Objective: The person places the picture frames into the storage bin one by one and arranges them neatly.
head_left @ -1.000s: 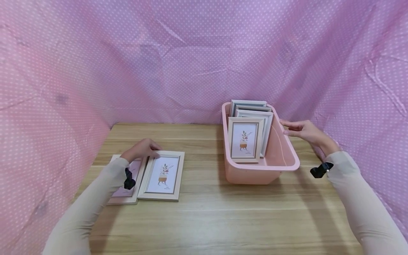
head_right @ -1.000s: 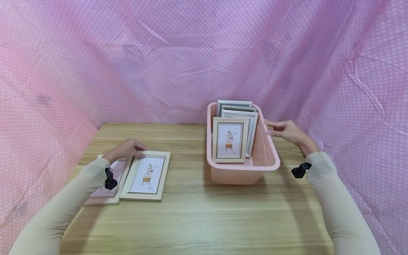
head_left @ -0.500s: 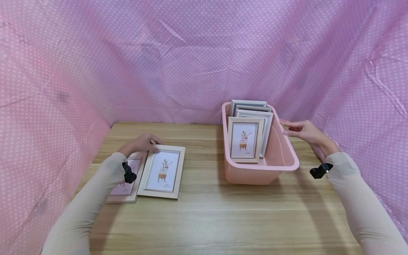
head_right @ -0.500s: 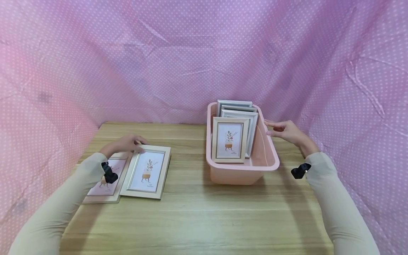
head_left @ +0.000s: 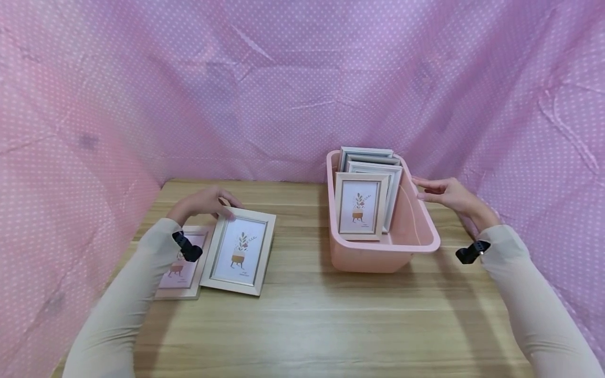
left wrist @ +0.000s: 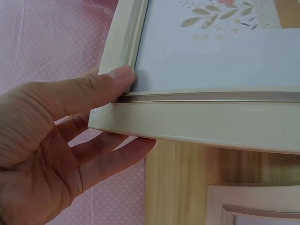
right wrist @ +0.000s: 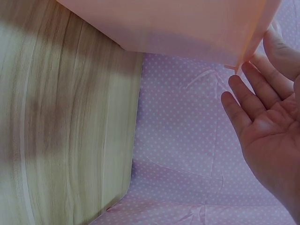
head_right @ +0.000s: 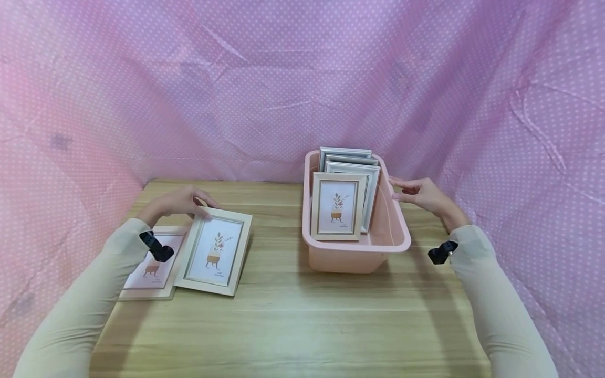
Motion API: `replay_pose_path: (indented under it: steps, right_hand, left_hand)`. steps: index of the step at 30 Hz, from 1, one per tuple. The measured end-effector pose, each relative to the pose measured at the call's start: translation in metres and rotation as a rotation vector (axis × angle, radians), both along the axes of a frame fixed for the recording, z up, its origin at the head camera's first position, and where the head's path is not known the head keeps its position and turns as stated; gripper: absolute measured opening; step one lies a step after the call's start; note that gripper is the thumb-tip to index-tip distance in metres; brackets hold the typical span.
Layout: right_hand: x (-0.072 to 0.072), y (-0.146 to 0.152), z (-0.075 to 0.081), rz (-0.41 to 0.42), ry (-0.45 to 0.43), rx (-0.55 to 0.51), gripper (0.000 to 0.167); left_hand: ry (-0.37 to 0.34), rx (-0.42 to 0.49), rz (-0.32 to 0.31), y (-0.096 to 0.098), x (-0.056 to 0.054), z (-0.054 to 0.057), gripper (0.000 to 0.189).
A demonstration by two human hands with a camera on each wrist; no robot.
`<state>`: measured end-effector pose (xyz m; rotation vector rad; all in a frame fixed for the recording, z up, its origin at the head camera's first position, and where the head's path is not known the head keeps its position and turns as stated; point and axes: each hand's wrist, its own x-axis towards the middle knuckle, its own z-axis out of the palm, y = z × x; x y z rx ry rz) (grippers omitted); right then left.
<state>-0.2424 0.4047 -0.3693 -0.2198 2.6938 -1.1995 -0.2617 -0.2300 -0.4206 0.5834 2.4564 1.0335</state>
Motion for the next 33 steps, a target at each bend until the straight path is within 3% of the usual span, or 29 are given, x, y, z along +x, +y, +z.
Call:
replay_pose_path:
  steps: [5,13,25,33]
  right_hand:
    - [-0.001,0.0,-0.001,0.004,0.005,0.005,0.059]
    - [0.001,0.0,0.001,-0.009,-0.069,-0.015,0.063]
    - [0.0,0.002,-0.003,0.049,0.034,0.025,0.058]
    - [-0.002,0.003,-0.004,0.073,0.11,0.028,0.054]
  left_hand:
    - [-0.003,0.008,-0.008,0.001,0.004,0.009,0.033]
    - [0.012,0.014,-0.024,0.002,0.007,0.02,0.034]
    - [0.004,0.007,-0.05,0.019,0.003,0.027,0.032]
    - [-0.006,0.004,-0.06,0.033,0.002,0.038,0.033]
